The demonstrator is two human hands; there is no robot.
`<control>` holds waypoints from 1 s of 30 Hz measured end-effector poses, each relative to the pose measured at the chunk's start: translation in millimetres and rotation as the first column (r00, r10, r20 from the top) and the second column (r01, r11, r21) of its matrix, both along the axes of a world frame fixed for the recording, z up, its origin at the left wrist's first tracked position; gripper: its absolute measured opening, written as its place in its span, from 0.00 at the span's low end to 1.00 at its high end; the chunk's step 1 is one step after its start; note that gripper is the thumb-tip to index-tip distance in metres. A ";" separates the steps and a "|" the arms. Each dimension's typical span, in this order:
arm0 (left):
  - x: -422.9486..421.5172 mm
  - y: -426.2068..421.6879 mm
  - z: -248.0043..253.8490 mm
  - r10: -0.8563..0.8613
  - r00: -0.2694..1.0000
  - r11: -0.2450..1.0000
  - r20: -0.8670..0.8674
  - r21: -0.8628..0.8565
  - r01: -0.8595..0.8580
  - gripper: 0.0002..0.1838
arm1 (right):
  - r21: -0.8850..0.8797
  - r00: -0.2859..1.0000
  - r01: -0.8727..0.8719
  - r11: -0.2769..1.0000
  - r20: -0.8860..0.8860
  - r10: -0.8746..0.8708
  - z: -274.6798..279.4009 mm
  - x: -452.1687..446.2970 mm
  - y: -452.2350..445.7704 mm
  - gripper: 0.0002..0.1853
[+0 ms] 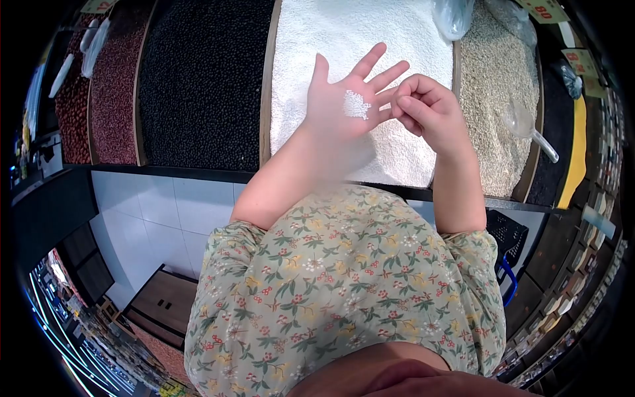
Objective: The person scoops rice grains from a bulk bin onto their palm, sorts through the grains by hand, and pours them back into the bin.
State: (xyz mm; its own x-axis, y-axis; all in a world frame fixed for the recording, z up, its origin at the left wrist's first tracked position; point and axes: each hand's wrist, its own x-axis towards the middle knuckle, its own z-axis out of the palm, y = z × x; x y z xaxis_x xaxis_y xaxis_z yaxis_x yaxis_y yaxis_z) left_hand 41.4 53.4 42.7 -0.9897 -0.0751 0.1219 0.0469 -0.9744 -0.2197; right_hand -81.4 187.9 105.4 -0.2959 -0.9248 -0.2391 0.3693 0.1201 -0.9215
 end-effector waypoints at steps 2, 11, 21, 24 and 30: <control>-0.7 1.9 -4.4 -0.009 0.998 1.000 -0.057 -0.012 0.008 0.49 | 0.016 0.999 0.040 0.999 -0.024 -0.040 -2.2 2.1 -2.0 0.04; -1.7 9.6 4.3 0.005 0.998 0.999 0.057 -0.047 -0.003 0.49 | 0.053 0.968 0.052 0.997 -0.248 -0.038 2.6 3.5 -4.5 0.04; -0.1 15.1 -3.1 0.012 0.999 1.000 -0.032 0.007 -0.012 0.49 | 0.119 0.974 -0.054 0.991 -0.214 0.079 2.8 -4.6 -5.2 0.05; -1.7 19.8 2.6 0.029 0.997 0.998 0.071 -0.064 -0.024 0.49 | 0.172 0.835 -0.069 0.983 -0.529 0.151 -3.0 2.5 -5.5 0.06; -2.1 25.3 12.7 -0.002 0.995 0.991 0.096 -0.132 0.015 0.50 | 0.274 0.498 -0.072 0.959 -0.823 0.273 9.2 9.2 -8.7 0.05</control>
State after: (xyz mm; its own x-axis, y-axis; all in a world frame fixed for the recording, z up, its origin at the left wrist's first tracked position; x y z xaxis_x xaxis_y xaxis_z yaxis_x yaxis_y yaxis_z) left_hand 39.4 78.7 55.5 -0.9978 -0.0563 0.0353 0.0532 -0.9951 -0.0836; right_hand -72.1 179.1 114.6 -0.2873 -0.9491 -0.1289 -0.6213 0.2871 -0.7291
